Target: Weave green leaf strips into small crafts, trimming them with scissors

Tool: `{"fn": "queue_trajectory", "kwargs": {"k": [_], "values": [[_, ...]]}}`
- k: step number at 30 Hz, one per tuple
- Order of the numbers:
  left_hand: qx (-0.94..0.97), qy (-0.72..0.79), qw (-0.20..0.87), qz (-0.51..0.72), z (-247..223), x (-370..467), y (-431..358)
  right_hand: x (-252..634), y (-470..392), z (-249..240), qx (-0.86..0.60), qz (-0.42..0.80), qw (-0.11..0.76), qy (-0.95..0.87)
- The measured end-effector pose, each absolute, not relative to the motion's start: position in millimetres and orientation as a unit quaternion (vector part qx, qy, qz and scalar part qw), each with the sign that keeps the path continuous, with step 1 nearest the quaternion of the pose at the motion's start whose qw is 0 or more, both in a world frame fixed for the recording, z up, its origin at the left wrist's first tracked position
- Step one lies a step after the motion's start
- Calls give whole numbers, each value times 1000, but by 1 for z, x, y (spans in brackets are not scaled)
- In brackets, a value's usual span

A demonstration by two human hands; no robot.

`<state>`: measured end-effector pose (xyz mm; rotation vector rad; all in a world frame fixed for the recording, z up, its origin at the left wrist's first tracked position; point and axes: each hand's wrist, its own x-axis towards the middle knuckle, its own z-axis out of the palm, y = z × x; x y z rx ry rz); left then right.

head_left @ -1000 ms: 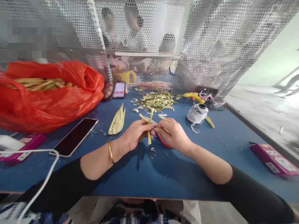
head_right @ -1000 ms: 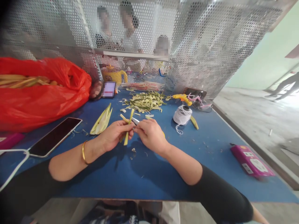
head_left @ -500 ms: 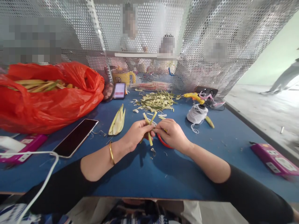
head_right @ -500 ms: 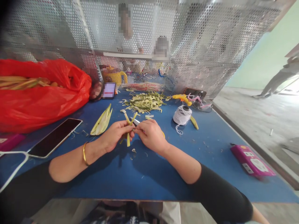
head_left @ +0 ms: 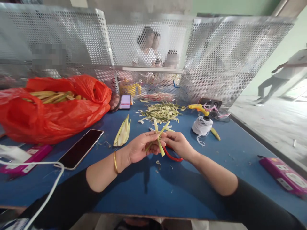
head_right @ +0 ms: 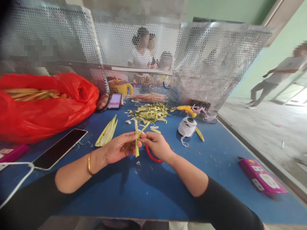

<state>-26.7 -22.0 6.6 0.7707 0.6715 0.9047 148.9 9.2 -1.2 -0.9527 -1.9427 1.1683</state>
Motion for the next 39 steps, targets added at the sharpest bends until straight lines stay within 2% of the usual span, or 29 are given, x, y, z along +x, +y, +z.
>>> {"fn": "queue_trajectory", "kwargs": {"k": [4,9,12,18,25,31,35,39], "values": [[374,317,754,437,8,-23,-25,147,8,1,-361,492,331,-720],[355,359,727,465,10,-14,-32,144,7,-3,-353,471,351,-729],[326,371,733,467,10,-14,-33,143,7,-7,-351,459,366,-730],[343,304,771,442,16,-19,-32,144,9,-9,-341,478,391,-709],[383,324,748,434,13,-21,-31,145,10,-11,-336,501,359,-712],[335,408,682,506,17,-17,-30,149,9,-6,-332,271,411,-805],[305,453,641,540,18,-17,-29,151,6,-6,-313,143,406,-847],[301,457,642,537,17,-18,-29,150,2,-7,-292,43,398,-869]]}}
